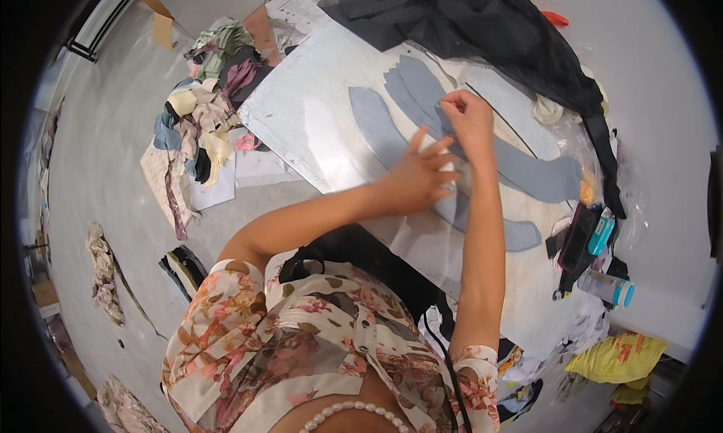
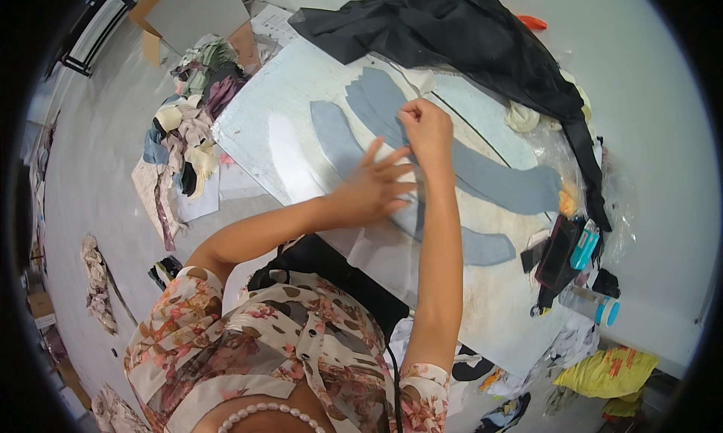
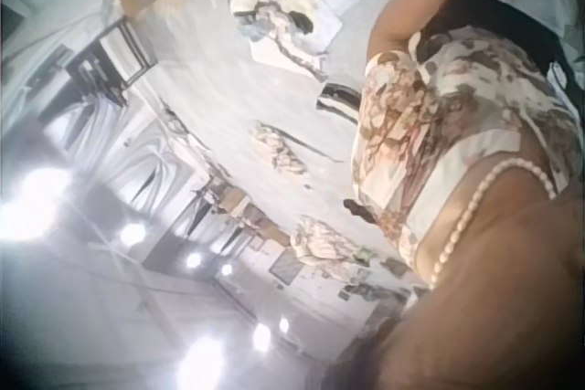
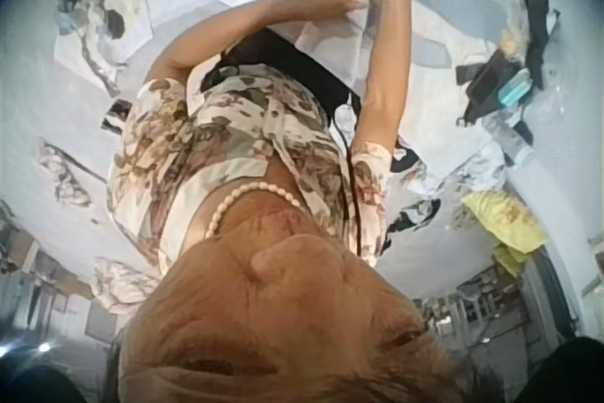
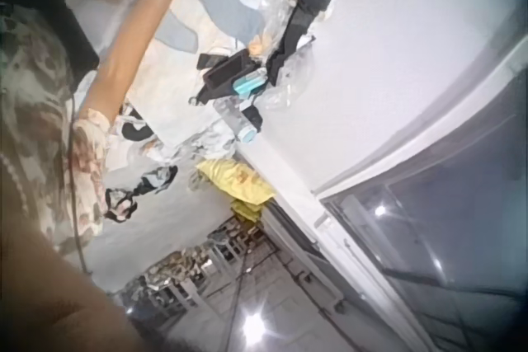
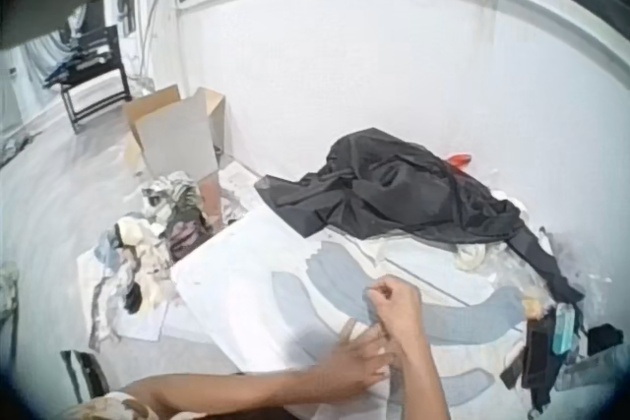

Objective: The person repeatedly folds a light blue fabric strip on a white work surface, smoothing and restacking it multiple times. The workspace contains scattered fabric scraps and sewing tools nearby.

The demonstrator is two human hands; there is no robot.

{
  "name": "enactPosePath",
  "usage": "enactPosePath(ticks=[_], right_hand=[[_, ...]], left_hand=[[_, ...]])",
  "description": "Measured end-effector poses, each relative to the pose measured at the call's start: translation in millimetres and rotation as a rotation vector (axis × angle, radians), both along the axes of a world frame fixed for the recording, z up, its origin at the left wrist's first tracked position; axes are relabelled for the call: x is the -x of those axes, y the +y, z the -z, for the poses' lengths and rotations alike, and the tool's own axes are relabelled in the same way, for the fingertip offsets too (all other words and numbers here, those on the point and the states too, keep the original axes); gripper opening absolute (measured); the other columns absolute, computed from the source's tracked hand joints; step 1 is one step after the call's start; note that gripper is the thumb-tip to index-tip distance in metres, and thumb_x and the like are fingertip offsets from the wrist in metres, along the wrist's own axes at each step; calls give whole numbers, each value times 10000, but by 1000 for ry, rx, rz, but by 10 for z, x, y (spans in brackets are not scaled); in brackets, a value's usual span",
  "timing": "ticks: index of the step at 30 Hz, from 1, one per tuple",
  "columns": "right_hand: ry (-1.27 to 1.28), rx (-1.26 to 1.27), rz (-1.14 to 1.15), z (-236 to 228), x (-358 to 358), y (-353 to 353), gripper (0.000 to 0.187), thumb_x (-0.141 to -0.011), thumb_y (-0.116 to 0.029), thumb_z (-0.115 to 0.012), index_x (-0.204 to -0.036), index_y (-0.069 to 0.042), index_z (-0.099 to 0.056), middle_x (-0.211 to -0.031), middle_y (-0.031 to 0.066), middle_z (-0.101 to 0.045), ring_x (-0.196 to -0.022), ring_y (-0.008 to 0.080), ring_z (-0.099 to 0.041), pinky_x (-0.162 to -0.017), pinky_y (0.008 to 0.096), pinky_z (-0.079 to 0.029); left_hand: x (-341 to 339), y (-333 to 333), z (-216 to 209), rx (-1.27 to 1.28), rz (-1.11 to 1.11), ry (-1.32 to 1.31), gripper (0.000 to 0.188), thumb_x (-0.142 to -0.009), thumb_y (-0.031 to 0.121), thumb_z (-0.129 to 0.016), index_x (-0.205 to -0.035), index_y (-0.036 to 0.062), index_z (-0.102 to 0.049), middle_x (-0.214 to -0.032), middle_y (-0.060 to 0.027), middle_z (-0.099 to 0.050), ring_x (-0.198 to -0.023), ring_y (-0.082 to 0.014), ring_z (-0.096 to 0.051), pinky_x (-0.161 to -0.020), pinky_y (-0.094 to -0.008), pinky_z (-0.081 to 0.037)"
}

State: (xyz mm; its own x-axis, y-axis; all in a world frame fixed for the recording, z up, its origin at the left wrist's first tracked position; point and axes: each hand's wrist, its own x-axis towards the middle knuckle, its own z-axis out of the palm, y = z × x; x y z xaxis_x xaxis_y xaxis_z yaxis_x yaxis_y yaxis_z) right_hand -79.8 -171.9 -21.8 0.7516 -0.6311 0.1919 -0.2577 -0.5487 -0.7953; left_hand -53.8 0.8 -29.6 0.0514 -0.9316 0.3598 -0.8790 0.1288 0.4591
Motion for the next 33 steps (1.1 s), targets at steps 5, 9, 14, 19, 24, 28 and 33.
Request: enactPosePath(ticks=[5,9,14,19,24,28,33], right_hand=[[177,271,49,153,-504,42,113,-764,-151,-728,-800,-49,-694,-770,140,-682,-725,310,-658,-669,398,-503],[166,436,75,233,-511,3,100,-784,-151,-706,-770,-55,-680,-785,140,-687,-737,330,-660,-662,416,-500],[89,311,88,194,-442,-21,95,-808,-159,-688,-785,-66,-688,-795,118,-679,-720,320,-647,-661,412,-497],[-52,265,-1,-32,-239,140,91,-824,-153,-677,-861,-70,-687,-854,91,-672,-730,292,-639,-676,400,-498],[-273,583,-132,-346,-88,280,230,-804,-107,-651,-1030,-67,-670,-914,90,-672,-808,288,-648,-751,358,-510],[-256,50,-229,-392,16,99,373,-758,-67,-606,-1128,-53,-644,-949,88,-683,-880,230,-660,-796,310,-500],[230,51,-191,-459,938,-464,317,-764,-132,-683,-1056,-15,-648,-804,65,-664,-789,108,-614,-714,267,-479]], left_hand=[[-639,356,-60,74,-224,35,166,-807,131,-724,-963,82,-699,-1011,-56,-680,-1282,-306,-500,-1094,-590,-269],[-956,393,-37,191,-345,33,220,-799,125,-730,-1017,100,-706,-977,-67,-698,-1159,-347,-589,-1031,-553,-366],[-980,160,14,89,-377,737,253,-876,272,-700,-1003,54,-696,-927,-63,-698,-943,-214,-668,-792,-352,-522],[-850,-227,-54,-149,-373,1731,357,-912,367,-672,-1032,32,-688,-806,-30,-667,-770,-87,-639,-637,-207,-503],[-923,-381,-31,77,-482,1309,369,-919,345,-669,-1049,0,-676,-826,-26,-654,-697,-72,-589,-621,-212,-474],[-882,-384,-162,325,-355,671,316,-927,255,-666,-1045,-38,-683,-746,12,-640,-660,-97,-571,-626,-233,-474],[-887,-367,-423,208,-414,980,225,-884,208,-721,-986,7,-709,-702,22,-621,-609,-65,-552,-576,-223,-446]])
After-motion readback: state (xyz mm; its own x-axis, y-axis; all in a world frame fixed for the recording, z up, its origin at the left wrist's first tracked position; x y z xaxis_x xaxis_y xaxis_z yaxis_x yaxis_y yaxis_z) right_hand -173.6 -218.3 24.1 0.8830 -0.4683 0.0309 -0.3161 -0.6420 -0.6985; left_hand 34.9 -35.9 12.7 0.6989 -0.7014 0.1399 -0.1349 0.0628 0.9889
